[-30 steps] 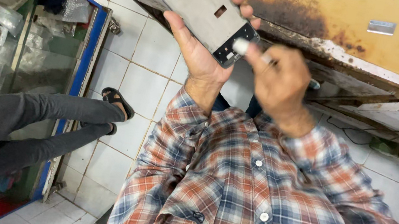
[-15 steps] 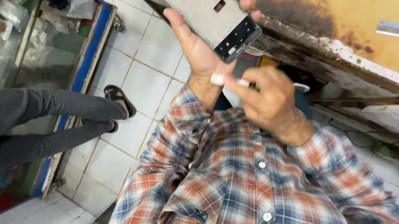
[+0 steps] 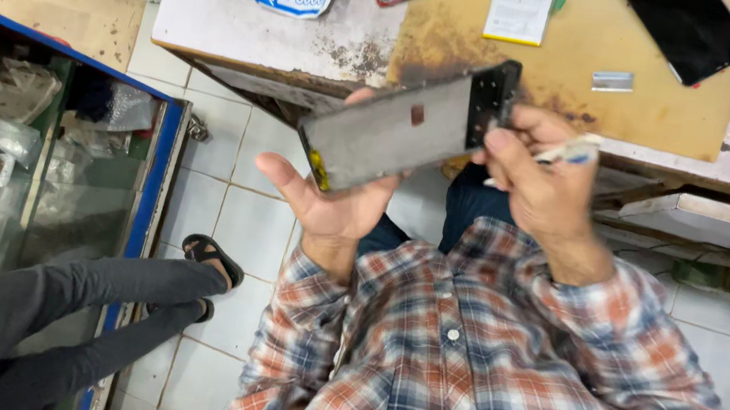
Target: The person cleans a disassembled smartphone back cover with a toothbrush, then peels protective film from a battery and aligns it with the phone chassis. The person handles the back cover, battery, and phone chassis throughout the process.
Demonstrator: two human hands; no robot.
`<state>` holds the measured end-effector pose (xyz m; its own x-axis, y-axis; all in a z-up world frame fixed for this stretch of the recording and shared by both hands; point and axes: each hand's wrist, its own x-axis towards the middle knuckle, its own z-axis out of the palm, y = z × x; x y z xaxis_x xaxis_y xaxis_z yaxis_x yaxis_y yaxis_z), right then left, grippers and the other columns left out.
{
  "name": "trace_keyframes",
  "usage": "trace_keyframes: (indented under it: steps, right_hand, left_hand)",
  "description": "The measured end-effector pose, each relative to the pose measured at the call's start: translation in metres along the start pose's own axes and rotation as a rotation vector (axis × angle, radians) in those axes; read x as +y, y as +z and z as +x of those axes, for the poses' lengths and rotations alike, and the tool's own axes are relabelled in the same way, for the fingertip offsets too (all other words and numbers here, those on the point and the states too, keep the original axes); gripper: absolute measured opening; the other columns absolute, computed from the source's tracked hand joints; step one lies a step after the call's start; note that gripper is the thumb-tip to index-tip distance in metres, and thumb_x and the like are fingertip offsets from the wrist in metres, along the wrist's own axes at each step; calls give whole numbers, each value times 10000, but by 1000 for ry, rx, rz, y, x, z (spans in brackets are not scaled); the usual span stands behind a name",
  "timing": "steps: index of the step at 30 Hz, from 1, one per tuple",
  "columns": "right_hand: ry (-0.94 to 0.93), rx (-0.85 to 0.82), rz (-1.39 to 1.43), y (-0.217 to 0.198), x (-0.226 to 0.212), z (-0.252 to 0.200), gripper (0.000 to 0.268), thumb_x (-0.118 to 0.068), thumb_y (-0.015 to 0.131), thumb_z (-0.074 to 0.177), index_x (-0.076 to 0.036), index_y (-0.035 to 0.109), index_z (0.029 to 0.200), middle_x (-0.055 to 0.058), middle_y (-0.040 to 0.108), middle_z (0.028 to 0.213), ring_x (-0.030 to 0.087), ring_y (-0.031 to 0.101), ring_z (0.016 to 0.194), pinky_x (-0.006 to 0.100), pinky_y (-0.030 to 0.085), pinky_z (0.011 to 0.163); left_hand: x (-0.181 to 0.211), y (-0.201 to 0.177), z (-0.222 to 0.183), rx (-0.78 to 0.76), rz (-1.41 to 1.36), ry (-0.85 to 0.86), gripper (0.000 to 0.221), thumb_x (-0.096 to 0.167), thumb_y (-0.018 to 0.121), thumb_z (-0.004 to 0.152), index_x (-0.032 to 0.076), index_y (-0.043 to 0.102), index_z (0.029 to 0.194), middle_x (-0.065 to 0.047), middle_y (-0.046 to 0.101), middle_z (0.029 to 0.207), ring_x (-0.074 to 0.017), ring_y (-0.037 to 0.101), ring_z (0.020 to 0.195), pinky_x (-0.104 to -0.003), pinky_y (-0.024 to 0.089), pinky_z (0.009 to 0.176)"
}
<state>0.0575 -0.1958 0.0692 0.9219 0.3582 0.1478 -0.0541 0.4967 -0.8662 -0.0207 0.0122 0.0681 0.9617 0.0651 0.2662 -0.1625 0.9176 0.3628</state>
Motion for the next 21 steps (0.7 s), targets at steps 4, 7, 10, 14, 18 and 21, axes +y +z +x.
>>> trace_keyframes:
  steps: [4,7,10,14,18,21]
  right_hand:
    - [-259,-337,-793,-17,-89,-16,177,-93,748,908,52,712,1003,107,728,831,147,674,656,286,506,553]
    - [-338,-649,-631,-12,-124,-39,193,-140,777,881,-11,752,1022,67,767,812,105,716,608,256,528,507]
    - [-199,-709,-545,-3,-121,-38,179,-120,750,911,-15,760,1056,64,783,816,89,736,607,242,559,492]
    - [243,-489,-431,-13,-72,-3,218,-61,674,962,32,731,1150,111,790,873,103,711,563,249,599,474]
    - [269,-317,-522,-29,-15,6,230,-68,718,984,41,727,1187,84,721,843,90,646,657,218,524,564]
    - [315,-271,-463,-38,10,9,223,-74,717,1006,35,727,1200,63,719,875,69,643,709,201,524,610]
  left_hand:
    - [13,6,4,-364,136,-438,1167,909,444,837,89,333,1660,-225,463,1586,-376,430,1486,-555,384,1220]
    - [2,21,-13,-568,192,-573,1154,886,490,835,72,326,1637,-224,490,1560,-360,477,1479,-508,469,1153]
    - [-12,30,-28,-534,243,-634,1117,851,527,859,88,286,1638,-202,428,1608,-325,428,1475,-470,416,1211]
    - [-38,24,-46,96,97,-615,1005,746,551,949,49,326,1637,-253,555,1402,-380,633,1191,-456,581,946]
    - [-59,-11,-50,173,-139,-611,992,806,455,1022,-54,436,1516,-286,634,1275,-361,708,1035,-426,619,865]
    - [-67,-30,-57,228,-127,-547,960,786,442,1015,-24,425,1530,-260,624,1298,-343,713,1004,-425,625,866]
